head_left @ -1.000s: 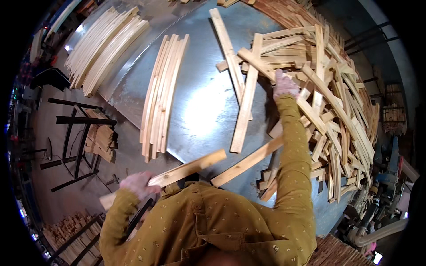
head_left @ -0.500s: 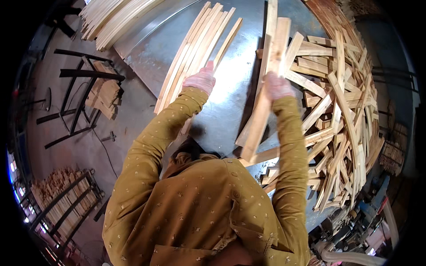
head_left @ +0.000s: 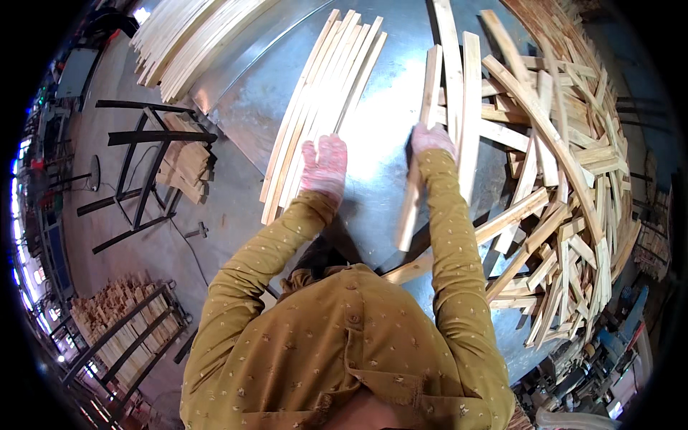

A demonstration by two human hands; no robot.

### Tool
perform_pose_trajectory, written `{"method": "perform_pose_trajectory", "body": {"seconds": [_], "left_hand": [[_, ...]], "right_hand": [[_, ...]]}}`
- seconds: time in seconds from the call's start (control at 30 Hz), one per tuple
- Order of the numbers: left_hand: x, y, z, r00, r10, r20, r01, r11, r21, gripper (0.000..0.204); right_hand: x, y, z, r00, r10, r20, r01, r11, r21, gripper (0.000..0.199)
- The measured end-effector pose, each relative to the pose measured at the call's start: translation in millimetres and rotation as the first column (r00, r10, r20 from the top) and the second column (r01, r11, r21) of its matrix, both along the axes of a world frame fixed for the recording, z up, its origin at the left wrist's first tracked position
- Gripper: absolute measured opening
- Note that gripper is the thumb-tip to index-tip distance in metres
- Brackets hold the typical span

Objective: The person sorts thin wooden strips on a metal table, picking them up from a disorganized pile and arranging them into neat stacks. The person handles the wood by hand, repeatedly picking up individual pieces or small groups and placing them into a growing organized pile.

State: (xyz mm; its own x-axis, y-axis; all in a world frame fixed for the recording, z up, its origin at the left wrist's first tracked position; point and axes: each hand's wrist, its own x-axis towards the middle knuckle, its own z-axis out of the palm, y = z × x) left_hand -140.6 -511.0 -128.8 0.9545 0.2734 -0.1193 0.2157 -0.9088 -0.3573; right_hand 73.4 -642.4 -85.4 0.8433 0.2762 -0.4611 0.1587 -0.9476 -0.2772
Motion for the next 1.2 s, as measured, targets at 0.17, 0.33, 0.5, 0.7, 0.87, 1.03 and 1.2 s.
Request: {"method": "perform_pose_trajectory", "body": {"seconds": [0.17, 0.33, 0.5, 0.7, 0.87, 1.03, 1.2], "left_hand": [[3.4, -15.0, 26.2, 0.996, -0.092, 0.015, 0.093, 0.958, -0.270, 0.058], [-23.2, 24.9, 85.2, 0.920, 0.262, 0.290, -0.003, 0.747, -0.665, 0.063], [-51.1, 181.9, 92.3, 0.550, 0.834, 0.027, 0.112, -0.042, -0.993, 0.077], [-5.0, 400.2, 108.2, 0.666, 0.601, 0.443, -0.261, 0.743, -0.616, 0.067], [57.3, 522.4, 80.9, 0.875, 0.359, 0.325, -0.232, 0.899, -0.371, 0.064], [74.9, 565.3, 16.3, 0.886, 0.184, 0.426, -0.267, 0.953, 0.144, 0.057], [51.3, 366.4, 41.7, 0.892, 0.357, 0.278, -0.176, 0.839, -0.514, 0.068]], "right_hand": [[8.9, -16.4, -9.3, 0.998, -0.057, 0.015, 0.058, 0.996, -0.074, 0.060], [-41.2, 64.5, -49.1, 0.992, 0.039, -0.123, -0.027, 0.995, 0.095, 0.067], [-23.7, 77.9, -23.0, 0.846, 0.309, 0.435, -0.398, 0.909, 0.127, 0.042], [123.4, -99.2, 25.9, 0.869, -0.386, 0.309, 0.422, 0.905, -0.056, 0.101], [87.0, -93.1, 13.4, 0.826, -0.100, 0.554, 0.244, 0.950, -0.194, 0.079], [61.4, -95.6, 1.3, 0.741, 0.049, 0.670, 0.286, 0.880, -0.380, 0.075], [-28.4, -39.1, 22.0, 0.791, -0.482, -0.378, 0.539, 0.255, 0.803, 0.047]]}}
